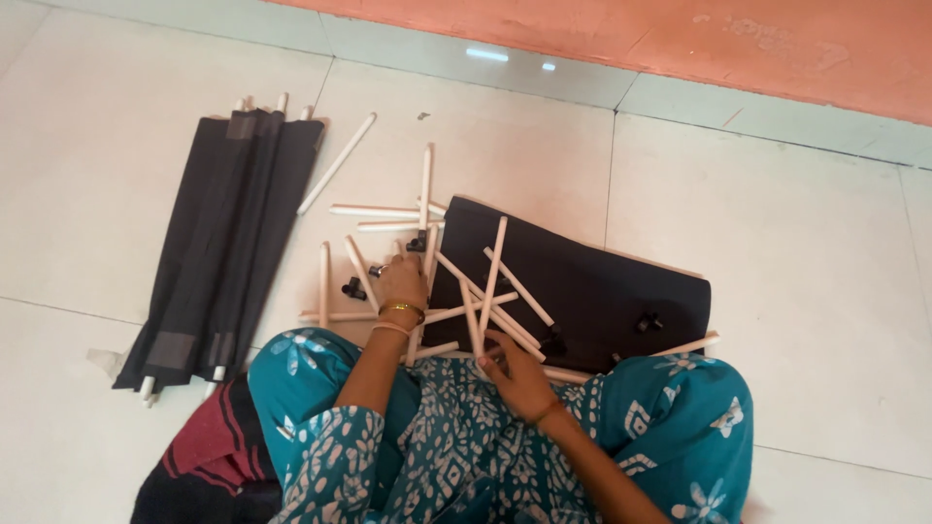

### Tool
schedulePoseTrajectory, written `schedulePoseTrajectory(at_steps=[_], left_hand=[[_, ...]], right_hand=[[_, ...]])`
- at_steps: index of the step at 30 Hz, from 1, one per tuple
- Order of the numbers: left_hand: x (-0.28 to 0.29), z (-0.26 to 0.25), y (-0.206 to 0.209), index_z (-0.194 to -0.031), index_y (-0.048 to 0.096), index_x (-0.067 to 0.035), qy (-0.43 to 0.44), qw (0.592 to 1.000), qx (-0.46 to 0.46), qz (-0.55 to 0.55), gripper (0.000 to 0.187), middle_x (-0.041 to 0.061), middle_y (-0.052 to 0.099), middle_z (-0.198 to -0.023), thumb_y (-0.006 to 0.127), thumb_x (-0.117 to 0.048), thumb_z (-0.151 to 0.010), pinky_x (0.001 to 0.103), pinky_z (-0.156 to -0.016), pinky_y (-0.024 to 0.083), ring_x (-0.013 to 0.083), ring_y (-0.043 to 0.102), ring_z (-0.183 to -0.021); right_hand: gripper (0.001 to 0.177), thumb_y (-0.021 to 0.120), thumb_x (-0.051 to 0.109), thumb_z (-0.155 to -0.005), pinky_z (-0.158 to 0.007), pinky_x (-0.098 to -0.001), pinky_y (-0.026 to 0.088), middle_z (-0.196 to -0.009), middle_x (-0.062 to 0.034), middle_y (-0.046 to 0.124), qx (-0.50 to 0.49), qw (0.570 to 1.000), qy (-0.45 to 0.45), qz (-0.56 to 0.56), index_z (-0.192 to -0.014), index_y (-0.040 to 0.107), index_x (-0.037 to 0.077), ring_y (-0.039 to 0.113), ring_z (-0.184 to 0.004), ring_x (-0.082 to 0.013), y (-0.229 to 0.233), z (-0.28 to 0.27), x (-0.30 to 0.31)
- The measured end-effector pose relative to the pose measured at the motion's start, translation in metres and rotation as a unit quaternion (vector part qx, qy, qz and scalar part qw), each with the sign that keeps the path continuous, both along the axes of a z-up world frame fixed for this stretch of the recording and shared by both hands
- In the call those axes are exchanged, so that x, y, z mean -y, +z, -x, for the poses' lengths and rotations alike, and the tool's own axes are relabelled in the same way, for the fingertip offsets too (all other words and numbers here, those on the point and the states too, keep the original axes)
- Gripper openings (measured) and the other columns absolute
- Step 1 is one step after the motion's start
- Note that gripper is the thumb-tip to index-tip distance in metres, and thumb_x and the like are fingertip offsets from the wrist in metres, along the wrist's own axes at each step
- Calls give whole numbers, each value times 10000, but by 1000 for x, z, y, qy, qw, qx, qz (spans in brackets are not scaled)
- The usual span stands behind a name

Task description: The person sits on the floor and assembles a small furniture frame by connecting white plastic rods with black corner joints. They sort the parts, insert rods into joints, and organize the assembled sections on the floor.

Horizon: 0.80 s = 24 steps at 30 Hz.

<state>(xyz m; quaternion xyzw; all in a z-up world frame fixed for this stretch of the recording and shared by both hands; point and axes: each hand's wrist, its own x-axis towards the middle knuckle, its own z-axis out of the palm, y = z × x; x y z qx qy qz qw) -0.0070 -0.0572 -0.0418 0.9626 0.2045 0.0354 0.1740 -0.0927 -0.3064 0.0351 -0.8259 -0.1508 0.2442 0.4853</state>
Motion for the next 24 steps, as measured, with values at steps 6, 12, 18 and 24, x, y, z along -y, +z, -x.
schedulePoseTrajectory(at_steps=[6, 12, 18, 24], left_hand=[[9, 11, 15, -1117, 687, -90, -47, 995, 28, -83, 313, 174, 626, -1221, 748, -121, -812, 479, -838, 557, 364, 617, -1140], [32, 17, 41, -1142, 682, -80, -160, 979, 125, 14, 329, 138, 619, -1232, 762, -147, -830, 489, -981, 459, 352, 582, -1163], [52, 28, 57, -1246, 652, -115, -336, 933, 112, 55, 427, 150, 549, -1367, 772, -191, -844, 493, -1047, 440, 353, 513, -1304], [81, 40, 69, -1451, 518, -173, -475, 879, 41, 8, 750, 144, 343, -1598, 790, -435, -803, 637, -1173, 221, 361, 280, -1486]], right_hand=[[303, 670, 313, -922, -830, -410, 581, -1126, -57, 722, 223, 930, -63, 284, -1195, 710, 188, 690, -998, -260, 12, -58, 55], [471, 744, 395, -882, -857, -526, 567, -1243, -157, 637, 164, 824, -107, 532, -1265, 631, 144, 626, -1122, -406, -33, -122, 171], [376, 769, 259, -861, -997, -456, 544, -1284, -139, 654, 83, 898, -83, 423, -1215, 687, 163, 648, -1185, -332, -81, -128, 185], [474, 701, 116, -894, -824, -334, 651, -1276, -121, 670, -98, 989, -73, -80, -1347, 562, 140, 727, -1068, -236, -71, -118, 118]])
